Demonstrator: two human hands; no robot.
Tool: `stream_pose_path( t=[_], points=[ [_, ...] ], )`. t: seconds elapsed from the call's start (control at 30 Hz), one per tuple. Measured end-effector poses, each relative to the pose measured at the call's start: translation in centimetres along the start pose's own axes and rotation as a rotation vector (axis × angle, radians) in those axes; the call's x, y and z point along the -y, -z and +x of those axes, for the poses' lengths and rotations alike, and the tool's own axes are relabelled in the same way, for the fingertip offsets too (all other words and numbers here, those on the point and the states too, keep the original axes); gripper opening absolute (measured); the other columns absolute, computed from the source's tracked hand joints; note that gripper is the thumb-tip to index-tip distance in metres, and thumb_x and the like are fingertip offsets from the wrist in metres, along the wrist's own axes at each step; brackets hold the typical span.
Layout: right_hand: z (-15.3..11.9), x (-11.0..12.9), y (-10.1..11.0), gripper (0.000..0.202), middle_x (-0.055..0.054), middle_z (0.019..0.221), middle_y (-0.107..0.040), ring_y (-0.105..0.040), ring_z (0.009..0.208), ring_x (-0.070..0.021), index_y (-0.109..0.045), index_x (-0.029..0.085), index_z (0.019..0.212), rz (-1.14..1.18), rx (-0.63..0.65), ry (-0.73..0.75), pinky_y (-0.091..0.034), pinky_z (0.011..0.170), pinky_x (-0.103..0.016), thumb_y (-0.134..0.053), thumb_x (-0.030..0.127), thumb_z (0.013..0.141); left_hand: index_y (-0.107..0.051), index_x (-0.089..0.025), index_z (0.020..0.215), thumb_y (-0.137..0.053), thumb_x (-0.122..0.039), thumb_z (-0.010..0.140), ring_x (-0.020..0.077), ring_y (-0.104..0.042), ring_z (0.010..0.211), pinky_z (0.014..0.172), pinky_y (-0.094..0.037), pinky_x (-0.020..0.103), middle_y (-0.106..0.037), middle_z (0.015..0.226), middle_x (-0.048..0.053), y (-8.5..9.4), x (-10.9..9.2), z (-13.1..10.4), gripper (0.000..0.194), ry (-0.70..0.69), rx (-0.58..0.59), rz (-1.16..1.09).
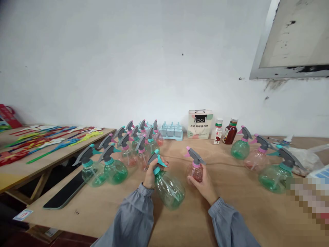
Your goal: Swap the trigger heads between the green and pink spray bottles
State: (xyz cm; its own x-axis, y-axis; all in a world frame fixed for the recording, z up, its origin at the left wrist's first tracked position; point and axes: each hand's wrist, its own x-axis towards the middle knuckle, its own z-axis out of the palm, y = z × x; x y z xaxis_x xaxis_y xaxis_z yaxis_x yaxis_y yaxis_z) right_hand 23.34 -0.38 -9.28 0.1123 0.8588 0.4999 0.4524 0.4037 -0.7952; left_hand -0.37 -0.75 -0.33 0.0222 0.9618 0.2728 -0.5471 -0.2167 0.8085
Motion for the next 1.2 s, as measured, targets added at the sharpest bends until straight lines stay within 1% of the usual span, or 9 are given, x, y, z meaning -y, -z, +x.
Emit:
stream_pose_path(
  t=[0.07, 0.27, 0.47, 0.63, 0.73, 0.83, 0.93, 1.03, 1.2],
  points=[
    [0.0, 0.1, 0.0, 0.071, -0.015, 0.126, -0.063, -0.062, 0.116, -0.0328, -0.043, 0.023, 0.129, 0.0, -0.005, 0.0, -0.048, 0.102, -0.055, -0.071, 0.057, 0.074, -0.063, -0.018, 0.067, -0.069, -0.055, 0.068, 0.0231, -0.07, 0.081, 0.088, -0.054, 0.039, -0.064, 0.064, 0.001, 0.0, 0.0, 0.0, 0.037, -0.026, -0.016, 0.029],
    [-0.1, 0.0, 0.0, 0.071, -0.015, 0.129, -0.061, -0.062, 0.118, -0.0327, -0.041, 0.023, 0.13, 0.025, 0.021, -0.014, -0.047, 0.104, -0.054, -0.07, 0.057, 0.075, -0.068, -0.018, 0.077, -0.069, -0.063, 0.065, 0.0274, -0.07, 0.095, 0.096, -0.05, 0.044, -0.071, 0.081, 0.006, 0.1, 0.2, 0.0, 0.046, 0.005, 0.115, 0.056],
    [-0.1, -0.4, 0.0, 0.071, -0.014, 0.128, -0.062, -0.063, 0.116, -0.0316, -0.041, 0.024, 0.131, 0.035, 0.018, 0.01, -0.048, 0.103, -0.052, -0.071, 0.058, 0.076, -0.066, -0.018, 0.064, -0.067, -0.056, 0.07, 0.0272, -0.071, 0.087, 0.101, -0.048, 0.045, -0.067, 0.063, 0.006, 0.2, 0.2, -0.2, 0.039, -0.046, 0.109, 0.156],
    [0.0, -0.1, 0.0, 0.069, -0.014, 0.127, -0.063, -0.063, 0.116, -0.0315, -0.043, 0.025, 0.13, 0.033, 0.006, 0.027, -0.05, 0.102, -0.052, -0.07, 0.058, 0.076, -0.07, -0.02, 0.078, -0.068, -0.057, 0.067, 0.029, -0.07, 0.095, 0.097, -0.05, 0.046, -0.072, 0.079, 0.007, 0.2, 0.7, -0.1, 0.039, 0.0, 0.17, 0.12],
    [0.0, 0.2, 0.0, 0.067, -0.013, 0.125, -0.064, -0.063, 0.116, -0.0314, -0.044, 0.025, 0.128, 0.027, 0.002, 0.041, -0.049, 0.102, -0.052, -0.07, 0.057, 0.076, -0.069, -0.02, 0.07, -0.064, -0.056, 0.072, 0.0278, -0.07, 0.092, 0.102, -0.047, 0.047, -0.071, 0.073, 0.007, 0.5, 0.7, -0.2, 0.036, -0.051, 0.164, 0.176],
    [0.1, 0.2, 0.0, 0.068, -0.014, 0.125, -0.064, -0.063, 0.116, -0.0323, -0.044, 0.024, 0.128, 0.03, 0.0, 0.036, -0.049, 0.102, -0.053, -0.071, 0.057, 0.075, -0.07, -0.02, 0.065, -0.06, -0.055, 0.078, 0.0275, -0.07, 0.09, 0.107, -0.043, 0.047, -0.071, 0.068, 0.006, 0.6, -0.1, -0.5, 0.038, -0.121, 0.199, 0.263],
    [0.2, -0.1, -0.1, 0.071, -0.015, 0.128, -0.062, -0.062, 0.118, -0.0323, -0.043, 0.023, 0.13, 0.05, 0.007, 0.033, -0.047, 0.104, -0.053, -0.071, 0.058, 0.074, -0.075, -0.02, 0.077, -0.065, -0.051, 0.079, 0.0275, -0.069, 0.094, 0.104, -0.046, 0.043, -0.075, 0.082, 0.007, 0.6, -1.8, -0.9, 0.033, -0.143, 0.244, 0.413],
    [0.1, -0.4, -0.1, 0.072, -0.014, 0.129, -0.062, -0.062, 0.118, -0.0311, -0.042, 0.023, 0.132, 0.052, 0.009, 0.036, -0.048, 0.103, -0.051, -0.07, 0.059, 0.076, -0.077, -0.018, 0.085, -0.07, -0.048, 0.075, 0.0257, -0.068, 0.091, 0.09, -0.052, 0.037, -0.076, 0.087, 0.008, 1.1, -3.9, -1.5, 0.032, -0.162, 0.103, 0.57],
    [0.1, -0.6, -0.1, 0.075, -0.014, 0.128, -0.062, -0.062, 0.117, -0.0321, -0.043, 0.022, 0.133, 0.036, -0.007, 0.035, -0.049, 0.102, -0.052, -0.071, 0.059, 0.075, -0.072, -0.014, 0.07, -0.075, -0.046, 0.066, 0.0148, -0.056, 0.06, 0.056, -0.044, 0.024, -0.061, 0.058, -0.001, 4.7, -6.4, -2.7, 0.032, -0.258, -0.36, 0.777]
  ],
)
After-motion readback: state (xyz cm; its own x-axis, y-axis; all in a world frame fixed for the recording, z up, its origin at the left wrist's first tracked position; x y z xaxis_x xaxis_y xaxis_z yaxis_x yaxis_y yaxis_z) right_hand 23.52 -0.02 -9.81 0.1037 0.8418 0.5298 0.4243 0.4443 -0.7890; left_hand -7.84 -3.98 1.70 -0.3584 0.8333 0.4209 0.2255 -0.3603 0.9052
